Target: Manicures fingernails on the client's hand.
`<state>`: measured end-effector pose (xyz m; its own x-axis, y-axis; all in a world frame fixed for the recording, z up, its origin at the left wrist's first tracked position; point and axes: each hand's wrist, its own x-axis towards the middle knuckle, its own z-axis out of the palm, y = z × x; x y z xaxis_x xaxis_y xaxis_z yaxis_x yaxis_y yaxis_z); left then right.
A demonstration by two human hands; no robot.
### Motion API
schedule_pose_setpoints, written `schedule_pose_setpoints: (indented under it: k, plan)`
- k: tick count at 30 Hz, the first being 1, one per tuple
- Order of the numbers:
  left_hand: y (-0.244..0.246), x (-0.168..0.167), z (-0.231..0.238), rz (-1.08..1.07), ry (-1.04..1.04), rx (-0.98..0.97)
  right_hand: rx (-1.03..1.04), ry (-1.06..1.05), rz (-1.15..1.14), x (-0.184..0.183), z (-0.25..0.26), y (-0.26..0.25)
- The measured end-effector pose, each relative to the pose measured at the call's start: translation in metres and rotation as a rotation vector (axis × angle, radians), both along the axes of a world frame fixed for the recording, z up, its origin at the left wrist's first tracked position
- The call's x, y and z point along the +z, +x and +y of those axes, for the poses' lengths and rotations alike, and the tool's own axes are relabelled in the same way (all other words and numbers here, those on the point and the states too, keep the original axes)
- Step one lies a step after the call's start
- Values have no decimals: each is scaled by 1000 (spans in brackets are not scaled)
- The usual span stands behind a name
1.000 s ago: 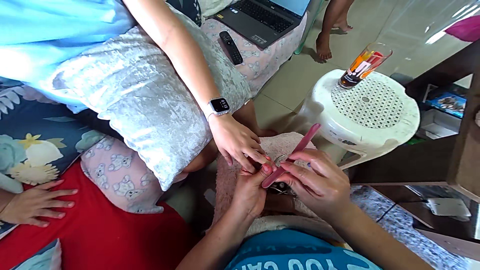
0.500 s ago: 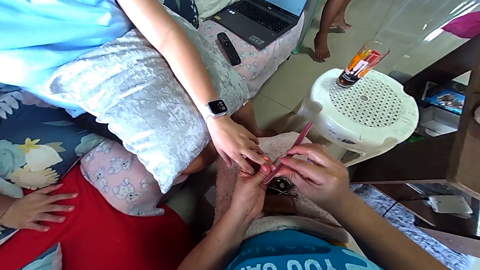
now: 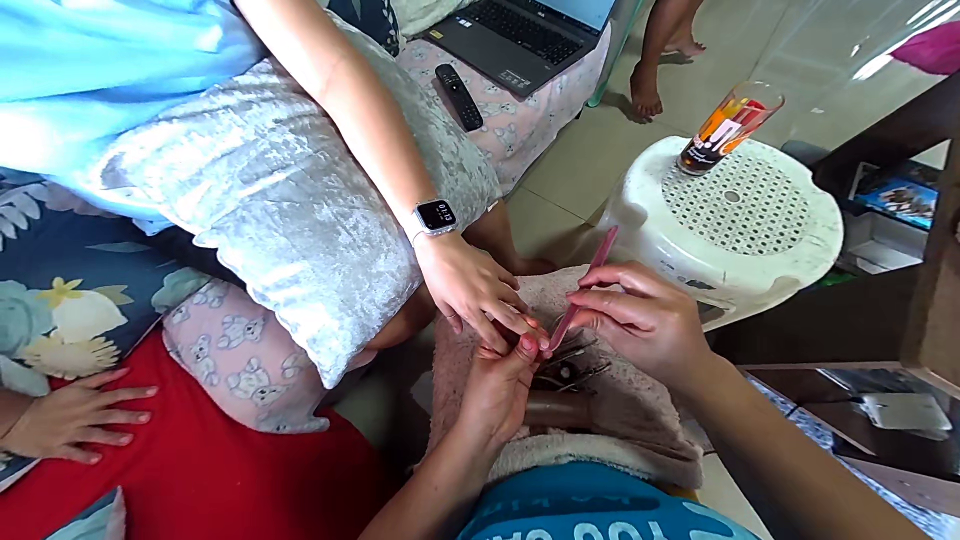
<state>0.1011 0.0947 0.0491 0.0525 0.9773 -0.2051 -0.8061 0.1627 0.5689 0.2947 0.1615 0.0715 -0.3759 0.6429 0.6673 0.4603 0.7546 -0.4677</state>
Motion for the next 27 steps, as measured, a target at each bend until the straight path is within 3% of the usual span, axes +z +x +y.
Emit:
schedule_pose_setpoints:
  k: [5,11,27]
  plan:
    - [2,2,0,72,-52,6,64,27,-30,3,-23,-17]
    - [-1,-1,-1,6,-40,3,-117,9,-40,0,11,13]
    - [3,4,-2,80,-40,17,58,45,-37,4,-27,-15]
